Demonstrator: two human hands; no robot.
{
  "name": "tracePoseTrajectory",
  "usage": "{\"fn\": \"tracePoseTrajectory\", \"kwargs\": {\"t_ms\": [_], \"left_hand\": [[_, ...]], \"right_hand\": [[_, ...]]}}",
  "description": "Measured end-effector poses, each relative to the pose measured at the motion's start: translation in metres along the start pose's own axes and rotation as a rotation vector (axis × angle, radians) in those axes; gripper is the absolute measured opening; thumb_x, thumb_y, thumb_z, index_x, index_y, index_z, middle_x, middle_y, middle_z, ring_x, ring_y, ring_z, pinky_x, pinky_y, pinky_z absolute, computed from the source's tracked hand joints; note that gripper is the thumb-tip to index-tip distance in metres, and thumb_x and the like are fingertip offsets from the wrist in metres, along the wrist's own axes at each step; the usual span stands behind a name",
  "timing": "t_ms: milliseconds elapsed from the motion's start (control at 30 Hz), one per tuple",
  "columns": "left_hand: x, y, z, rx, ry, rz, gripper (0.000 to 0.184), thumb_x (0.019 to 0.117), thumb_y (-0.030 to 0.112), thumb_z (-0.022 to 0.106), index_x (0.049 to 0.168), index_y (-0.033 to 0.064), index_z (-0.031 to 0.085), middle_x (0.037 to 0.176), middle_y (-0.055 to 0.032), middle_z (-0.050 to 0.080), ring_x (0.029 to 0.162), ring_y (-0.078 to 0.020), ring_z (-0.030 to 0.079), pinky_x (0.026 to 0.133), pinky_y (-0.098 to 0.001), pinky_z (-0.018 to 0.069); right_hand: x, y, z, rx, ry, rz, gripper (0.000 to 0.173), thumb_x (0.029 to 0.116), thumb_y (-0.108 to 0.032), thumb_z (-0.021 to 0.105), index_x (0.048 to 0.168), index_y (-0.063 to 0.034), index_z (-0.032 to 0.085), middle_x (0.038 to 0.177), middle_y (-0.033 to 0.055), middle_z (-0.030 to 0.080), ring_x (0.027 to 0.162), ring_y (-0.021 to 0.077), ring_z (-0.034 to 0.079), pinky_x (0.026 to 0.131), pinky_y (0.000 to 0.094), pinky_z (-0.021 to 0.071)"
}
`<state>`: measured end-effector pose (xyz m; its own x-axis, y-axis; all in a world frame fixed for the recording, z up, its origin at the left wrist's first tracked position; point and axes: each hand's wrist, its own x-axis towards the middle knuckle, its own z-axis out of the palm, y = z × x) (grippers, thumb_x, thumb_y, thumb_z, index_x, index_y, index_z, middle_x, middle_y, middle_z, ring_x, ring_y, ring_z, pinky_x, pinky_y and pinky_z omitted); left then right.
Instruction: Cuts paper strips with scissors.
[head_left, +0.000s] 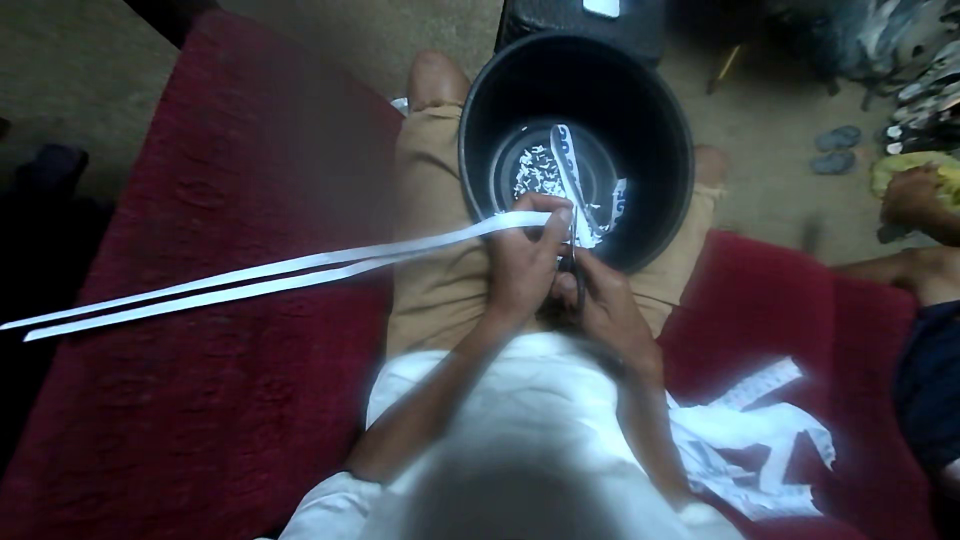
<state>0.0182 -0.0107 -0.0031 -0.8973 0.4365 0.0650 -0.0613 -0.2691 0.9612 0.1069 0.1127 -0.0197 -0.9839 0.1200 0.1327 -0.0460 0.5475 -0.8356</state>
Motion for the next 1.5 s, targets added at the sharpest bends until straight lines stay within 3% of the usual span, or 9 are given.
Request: {"fn": "tracePoseTrajectory", "kwargs": {"t_ms": [400,633,933,1267,1500], "left_hand": [[0.0011,-0.0020,0.0003,0.002,-0.004,-0.006,0.016,0.1044,0.011,0.058,0.118,0.0059,0.064,0.085,-0.0057,0.064,0.064,-0.0112,0.062,0.058,-0.0233,0.0569],[0.0038,-0.0053,-0.0073,0.085,-0.003,0.014,0.019,0.1037,0.013,0.060,0.121,0.0067,0.064,0.096,-0.0057,0.068,0.071,-0.0115,0.065,0.063,-0.0236,0.0571],[0.0041,-0.0043,-0.0052,0.068,0.007,0.032,0.018,0.1032,0.012,0.061,0.120,0.0059,0.064,0.092,-0.0055,0.067,0.070,-0.0104,0.064,0.062,-0.0225,0.0563],[0.0040,-0.0031,-0.0037,0.069,0.027,0.042,0.016,0.1035,0.012,0.060,0.118,0.0064,0.064,0.086,-0.0043,0.067,0.067,-0.0090,0.062,0.059,-0.0202,0.0529],[0.0037,0.0019,-0.0015,-0.011,0.044,0.016,0.015,0.1046,0.012,0.058,0.118,0.0068,0.063,0.091,-0.0047,0.069,0.070,-0.0107,0.068,0.061,-0.0235,0.0591]], "right_hand": [[-0.0017,0.0013,0.0005,0.030,0.013,0.024,0.041,0.1076,-0.040,0.048,0.130,-0.0082,0.061,0.076,0.0006,0.061,0.057,0.0095,0.058,0.050,0.0281,0.0527],[-0.0030,0.0019,-0.0015,0.042,0.022,0.051,0.041,0.1077,-0.037,0.048,0.137,-0.0107,0.058,0.076,0.0023,0.062,0.054,0.0114,0.056,0.047,0.0293,0.0509],[-0.0019,0.0016,-0.0008,0.064,0.034,0.048,0.042,0.1076,-0.040,0.048,0.136,-0.0108,0.059,0.073,0.0015,0.060,0.052,0.0109,0.054,0.046,0.0285,0.0501],[-0.0038,0.0030,-0.0018,0.106,0.041,0.086,0.037,0.1065,-0.033,0.053,0.137,-0.0134,0.059,0.074,0.0027,0.060,0.051,0.0122,0.053,0.045,0.0292,0.0488],[-0.0069,0.0019,-0.0018,0.133,-0.045,0.078,0.047,0.1058,-0.043,0.050,0.141,-0.0130,0.056,0.080,0.0005,0.062,0.060,0.0102,0.058,0.051,0.0286,0.0521]]}}
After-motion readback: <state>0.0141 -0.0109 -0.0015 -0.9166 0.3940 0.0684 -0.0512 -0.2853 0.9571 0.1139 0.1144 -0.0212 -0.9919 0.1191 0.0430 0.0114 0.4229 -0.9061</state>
